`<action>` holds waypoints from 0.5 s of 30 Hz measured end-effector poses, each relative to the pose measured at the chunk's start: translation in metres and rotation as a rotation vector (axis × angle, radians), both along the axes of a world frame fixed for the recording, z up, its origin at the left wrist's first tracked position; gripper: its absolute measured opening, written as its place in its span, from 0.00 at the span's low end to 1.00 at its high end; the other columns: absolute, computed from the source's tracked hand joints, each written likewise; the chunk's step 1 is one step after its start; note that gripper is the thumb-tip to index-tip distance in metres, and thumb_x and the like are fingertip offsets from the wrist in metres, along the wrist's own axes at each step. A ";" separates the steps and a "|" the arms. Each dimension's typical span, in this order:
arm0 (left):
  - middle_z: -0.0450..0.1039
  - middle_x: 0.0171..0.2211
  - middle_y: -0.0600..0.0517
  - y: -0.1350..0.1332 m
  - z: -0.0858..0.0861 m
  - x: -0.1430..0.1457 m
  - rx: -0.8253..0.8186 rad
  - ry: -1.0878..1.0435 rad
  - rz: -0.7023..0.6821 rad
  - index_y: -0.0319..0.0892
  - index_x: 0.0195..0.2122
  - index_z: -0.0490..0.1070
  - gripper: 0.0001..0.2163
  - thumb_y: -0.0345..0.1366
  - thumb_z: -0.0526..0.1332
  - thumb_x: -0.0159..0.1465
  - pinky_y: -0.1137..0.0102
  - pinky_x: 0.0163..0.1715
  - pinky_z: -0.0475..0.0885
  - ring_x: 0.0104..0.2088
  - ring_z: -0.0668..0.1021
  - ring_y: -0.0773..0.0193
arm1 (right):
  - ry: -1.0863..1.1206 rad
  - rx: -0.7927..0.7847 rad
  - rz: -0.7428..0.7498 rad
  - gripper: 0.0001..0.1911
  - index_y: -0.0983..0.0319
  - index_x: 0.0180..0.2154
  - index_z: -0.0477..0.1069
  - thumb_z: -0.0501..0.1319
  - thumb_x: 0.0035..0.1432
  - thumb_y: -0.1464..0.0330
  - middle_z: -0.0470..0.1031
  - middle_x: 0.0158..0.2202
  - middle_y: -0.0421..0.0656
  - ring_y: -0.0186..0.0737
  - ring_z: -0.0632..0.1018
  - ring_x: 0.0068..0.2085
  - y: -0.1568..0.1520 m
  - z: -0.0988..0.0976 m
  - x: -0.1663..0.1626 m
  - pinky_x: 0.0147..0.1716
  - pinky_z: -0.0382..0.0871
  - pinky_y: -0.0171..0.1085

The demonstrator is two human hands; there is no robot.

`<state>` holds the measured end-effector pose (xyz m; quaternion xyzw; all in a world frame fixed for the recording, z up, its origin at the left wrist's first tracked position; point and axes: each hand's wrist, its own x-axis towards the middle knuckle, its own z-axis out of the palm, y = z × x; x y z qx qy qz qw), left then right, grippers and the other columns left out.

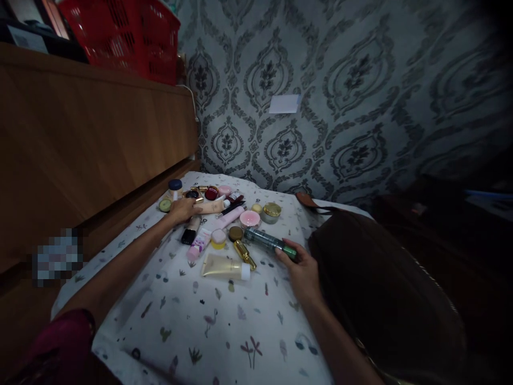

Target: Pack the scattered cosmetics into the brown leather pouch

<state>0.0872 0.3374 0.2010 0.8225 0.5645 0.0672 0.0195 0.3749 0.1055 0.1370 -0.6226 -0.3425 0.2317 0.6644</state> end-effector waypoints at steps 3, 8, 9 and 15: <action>0.73 0.53 0.35 -0.012 0.003 0.012 0.089 0.009 -0.043 0.39 0.47 0.73 0.15 0.42 0.58 0.66 0.54 0.52 0.66 0.58 0.71 0.39 | 0.069 0.032 -0.048 0.28 0.62 0.40 0.77 0.75 0.37 0.54 0.78 0.30 0.39 0.39 0.77 0.29 0.001 -0.002 0.003 0.34 0.73 0.40; 0.75 0.50 0.42 -0.025 -0.003 0.057 0.051 -0.004 -0.241 0.43 0.49 0.71 0.14 0.45 0.55 0.69 0.61 0.50 0.69 0.52 0.76 0.49 | 0.150 0.081 -0.157 0.27 0.62 0.38 0.75 0.75 0.37 0.55 0.77 0.32 0.39 0.36 0.77 0.28 0.001 0.000 0.005 0.33 0.74 0.37; 0.77 0.48 0.44 -0.025 -0.005 0.068 0.017 -0.002 -0.274 0.44 0.48 0.71 0.15 0.47 0.57 0.67 0.64 0.46 0.70 0.48 0.78 0.51 | 0.146 0.088 -0.182 0.27 0.62 0.38 0.75 0.75 0.37 0.55 0.77 0.33 0.39 0.36 0.78 0.29 0.000 0.001 0.005 0.33 0.75 0.37; 0.76 0.49 0.44 -0.017 -0.012 0.102 -0.089 0.037 -0.306 0.45 0.54 0.67 0.25 0.44 0.67 0.57 0.66 0.41 0.71 0.45 0.79 0.50 | 0.094 0.089 -0.253 0.25 0.61 0.36 0.72 0.74 0.40 0.55 0.77 0.33 0.41 0.41 0.79 0.33 -0.001 -0.001 0.009 0.35 0.77 0.41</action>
